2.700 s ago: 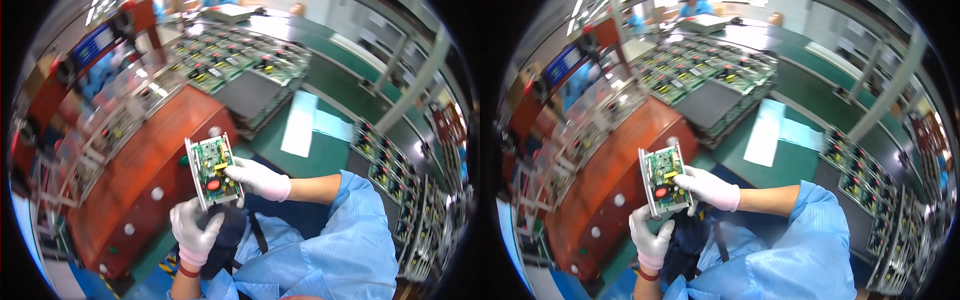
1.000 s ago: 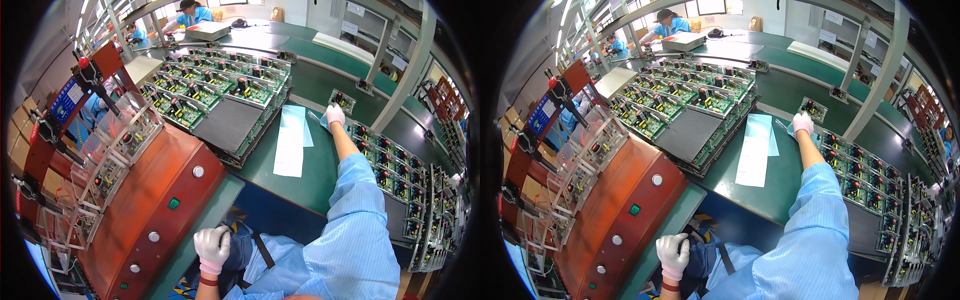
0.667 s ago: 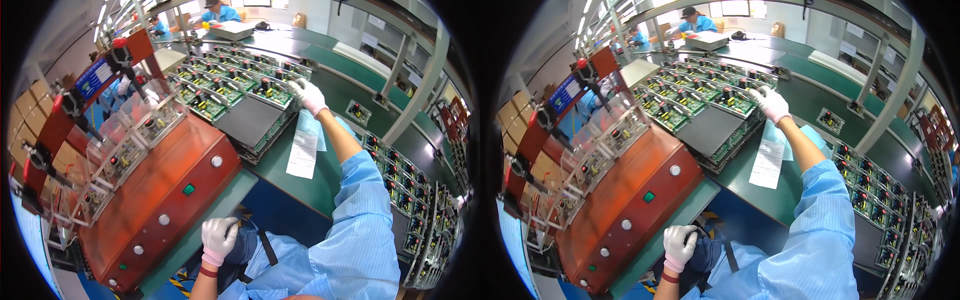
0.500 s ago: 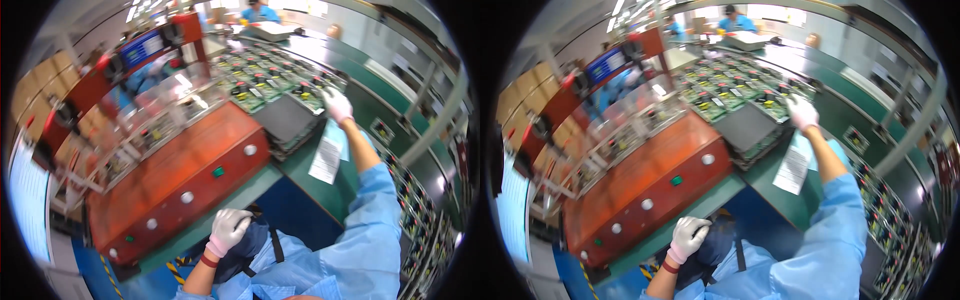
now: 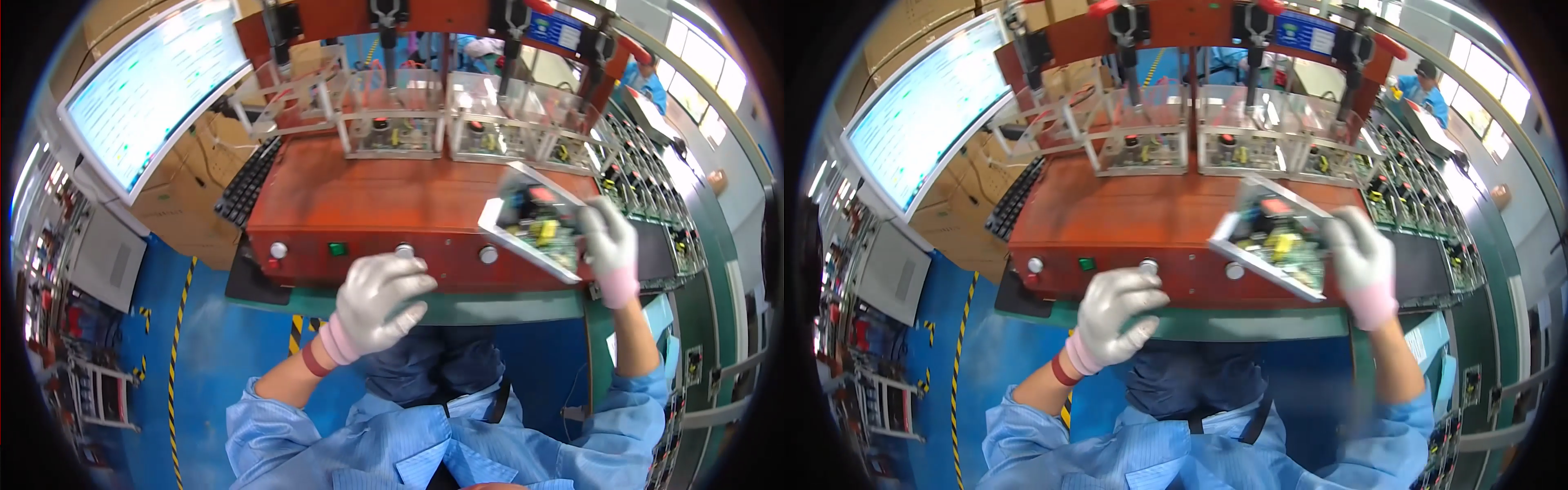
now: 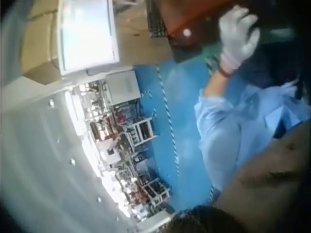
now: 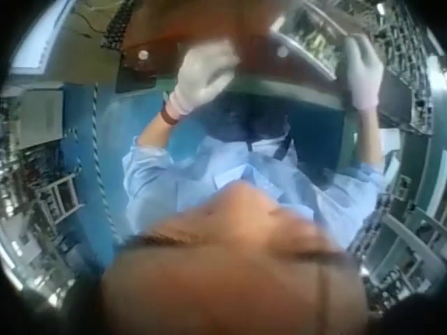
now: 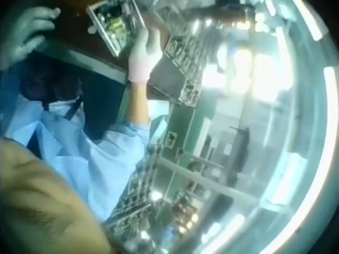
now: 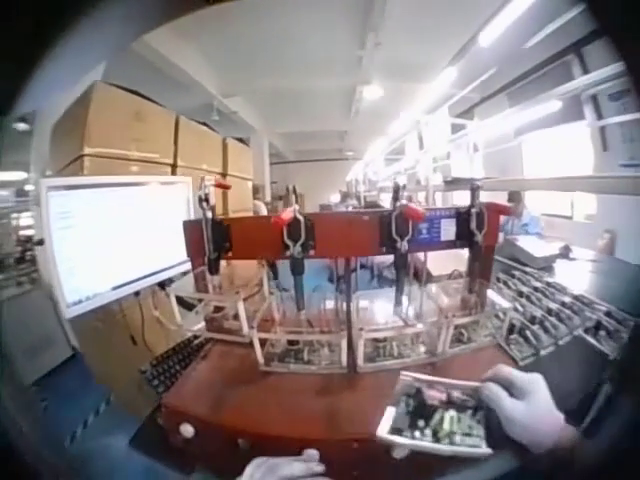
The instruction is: Testing printed circuit boards using an automated fixture in a manufacturing facility.
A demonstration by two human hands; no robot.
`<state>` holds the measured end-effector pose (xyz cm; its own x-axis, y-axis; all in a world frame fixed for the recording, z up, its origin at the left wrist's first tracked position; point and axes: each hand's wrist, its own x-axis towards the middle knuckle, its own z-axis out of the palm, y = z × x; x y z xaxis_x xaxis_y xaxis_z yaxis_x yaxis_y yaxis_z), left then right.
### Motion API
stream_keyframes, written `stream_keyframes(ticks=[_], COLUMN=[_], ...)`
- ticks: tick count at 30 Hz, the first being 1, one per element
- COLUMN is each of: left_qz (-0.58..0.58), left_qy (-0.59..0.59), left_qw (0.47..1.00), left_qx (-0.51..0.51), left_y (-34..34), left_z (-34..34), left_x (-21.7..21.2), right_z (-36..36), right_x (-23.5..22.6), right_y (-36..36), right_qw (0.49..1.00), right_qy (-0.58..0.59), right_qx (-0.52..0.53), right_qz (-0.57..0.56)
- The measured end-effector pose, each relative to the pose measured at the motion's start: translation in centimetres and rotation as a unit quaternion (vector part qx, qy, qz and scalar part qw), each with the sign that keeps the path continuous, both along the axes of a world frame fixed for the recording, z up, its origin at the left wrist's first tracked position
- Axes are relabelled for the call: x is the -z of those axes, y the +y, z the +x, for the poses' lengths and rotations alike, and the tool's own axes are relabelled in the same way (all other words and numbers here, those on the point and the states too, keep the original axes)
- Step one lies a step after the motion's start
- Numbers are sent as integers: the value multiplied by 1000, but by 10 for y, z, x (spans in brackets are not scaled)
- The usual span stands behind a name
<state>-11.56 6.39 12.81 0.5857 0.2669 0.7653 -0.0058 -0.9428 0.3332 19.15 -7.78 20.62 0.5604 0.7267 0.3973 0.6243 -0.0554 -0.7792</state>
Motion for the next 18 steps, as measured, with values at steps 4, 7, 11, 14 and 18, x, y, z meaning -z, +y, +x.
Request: stream_keyframes(ticks=[4,7,11,14,18], left_qz=[24,67,63,-60,-50], left_qy=[19,86,156,177,185], left_qw=[988,968,942,935,918], left_qx=[-150,-226,-290,-301,-349], left_y=[26,51,77,101,100], left_z=[-45,-74,-103,-114,-107], left_x=[-14,-18,-20,-18,-16], right_z=[-67,-97,-136,-161,-179], right_x=[17,43,59,64,69], right_y=[82,137,184,203,228], right_qw=[990,971,961,923,910], right_qy=[-72,-200,-121,-286,-350], right_qx=[-114,-130,-240,-257,-219], right_qz=[-44,-20,59,3,38])
